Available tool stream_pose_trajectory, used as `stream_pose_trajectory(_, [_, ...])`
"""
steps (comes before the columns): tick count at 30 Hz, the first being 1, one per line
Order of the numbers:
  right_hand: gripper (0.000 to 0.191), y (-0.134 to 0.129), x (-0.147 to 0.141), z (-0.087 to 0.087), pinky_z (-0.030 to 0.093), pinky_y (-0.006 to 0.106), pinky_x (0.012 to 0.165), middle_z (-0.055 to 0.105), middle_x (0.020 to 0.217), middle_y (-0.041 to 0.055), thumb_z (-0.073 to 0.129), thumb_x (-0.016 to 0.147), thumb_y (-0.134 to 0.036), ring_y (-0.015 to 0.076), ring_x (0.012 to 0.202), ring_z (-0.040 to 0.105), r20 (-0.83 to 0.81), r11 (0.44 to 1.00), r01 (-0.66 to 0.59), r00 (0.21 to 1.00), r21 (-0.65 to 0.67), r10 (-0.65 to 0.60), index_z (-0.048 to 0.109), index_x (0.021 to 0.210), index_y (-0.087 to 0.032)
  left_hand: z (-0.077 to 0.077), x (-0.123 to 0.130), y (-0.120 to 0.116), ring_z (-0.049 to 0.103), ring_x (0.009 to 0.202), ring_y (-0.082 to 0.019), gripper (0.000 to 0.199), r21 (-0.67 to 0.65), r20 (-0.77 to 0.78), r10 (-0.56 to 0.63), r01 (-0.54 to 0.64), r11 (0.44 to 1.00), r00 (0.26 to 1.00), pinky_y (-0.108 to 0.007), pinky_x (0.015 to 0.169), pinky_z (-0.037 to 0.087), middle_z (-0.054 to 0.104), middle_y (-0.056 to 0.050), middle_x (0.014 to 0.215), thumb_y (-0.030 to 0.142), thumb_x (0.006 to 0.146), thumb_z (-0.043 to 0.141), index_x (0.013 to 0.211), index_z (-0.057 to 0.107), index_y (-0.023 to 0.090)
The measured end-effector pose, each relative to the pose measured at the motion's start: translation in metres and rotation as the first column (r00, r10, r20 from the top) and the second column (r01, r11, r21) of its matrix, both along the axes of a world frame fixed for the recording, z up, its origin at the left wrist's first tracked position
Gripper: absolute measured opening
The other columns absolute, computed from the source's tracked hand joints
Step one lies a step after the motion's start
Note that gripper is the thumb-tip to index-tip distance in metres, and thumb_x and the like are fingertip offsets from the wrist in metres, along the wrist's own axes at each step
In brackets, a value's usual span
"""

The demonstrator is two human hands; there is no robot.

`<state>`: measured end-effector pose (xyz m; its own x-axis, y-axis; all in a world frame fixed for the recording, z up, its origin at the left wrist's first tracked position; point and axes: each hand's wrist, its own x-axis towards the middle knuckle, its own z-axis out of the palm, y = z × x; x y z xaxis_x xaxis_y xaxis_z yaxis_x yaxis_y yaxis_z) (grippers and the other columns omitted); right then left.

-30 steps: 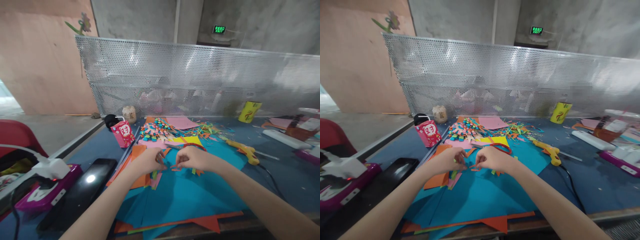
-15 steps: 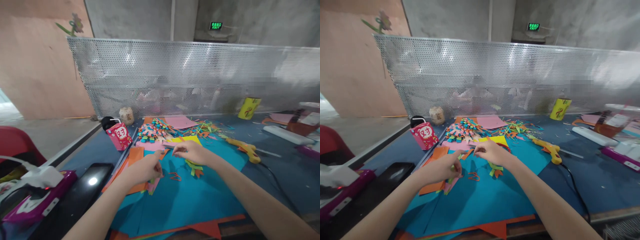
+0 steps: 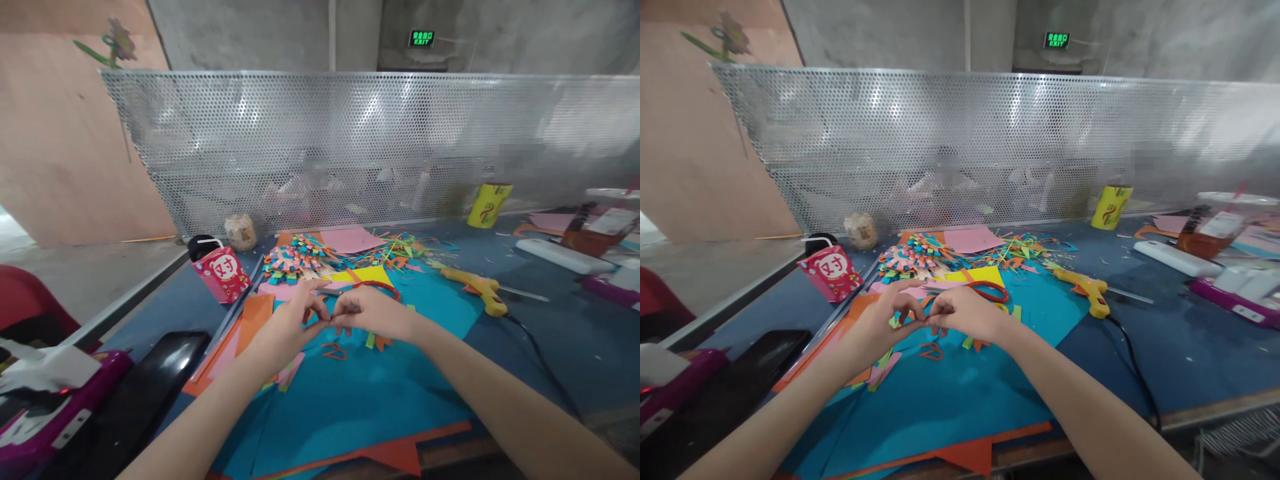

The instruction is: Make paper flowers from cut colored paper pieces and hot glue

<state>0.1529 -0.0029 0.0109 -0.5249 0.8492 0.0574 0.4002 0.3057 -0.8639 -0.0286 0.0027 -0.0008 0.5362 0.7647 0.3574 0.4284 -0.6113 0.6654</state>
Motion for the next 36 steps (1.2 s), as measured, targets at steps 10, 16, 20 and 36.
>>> stream_pose_trajectory(10, [0.021,0.003,0.015,0.006,0.049,0.022,0.061,0.066,0.066,0.0007,0.062,0.069,-0.034,0.0106,0.061,0.062,0.000,0.987,-0.073,0.997,-0.146,0.074,0.064,0.073,-0.014,-0.002,0.004,-0.006,0.054,0.071,-0.012,0.041,0.006,0.164,-0.106,0.106,0.994,0.981,-0.024,0.066,0.041,0.054,0.002,0.077,0.019,0.078,0.053,0.115,0.036,0.023])
stream_pose_trajectory(16, [0.019,0.034,0.045,0.021,0.048,0.026,0.072,0.067,0.078,0.0034,0.058,0.077,-0.031,0.0149,0.075,0.062,0.294,0.951,0.300,0.905,0.071,-0.307,0.063,0.082,-0.014,0.001,-0.004,-0.002,0.054,0.071,-0.014,0.037,0.002,0.036,0.004,-0.005,1.000,0.999,-0.025,0.066,0.040,0.058,0.001,0.077,0.023,0.079,0.051,0.114,0.039,0.023])
stream_pose_trajectory(20, [0.025,0.078,0.083,0.031,0.047,0.036,0.077,0.054,0.110,0.0059,0.049,0.085,-0.030,0.0177,0.092,0.055,0.484,0.741,0.583,0.569,0.334,-0.665,0.053,0.107,-0.018,-0.003,-0.003,-0.001,0.057,0.077,-0.018,0.040,-0.069,-0.151,0.008,-0.018,0.997,0.988,-0.026,0.067,0.040,0.062,-0.001,0.084,0.028,0.075,0.056,0.113,0.045,0.023])
stream_pose_trajectory(36, [0.035,0.036,0.050,0.022,0.021,0.045,0.098,0.050,0.124,0.0047,0.054,0.081,-0.026,0.0239,0.116,0.040,0.648,0.787,0.072,0.525,0.612,-0.552,0.050,0.116,-0.028,-0.006,0.006,-0.009,0.053,0.094,-0.023,0.042,0.024,-0.313,-0.124,0.138,0.990,0.942,-0.032,0.081,0.038,0.063,-0.004,0.093,0.026,0.074,0.060,0.114,0.046,0.021])
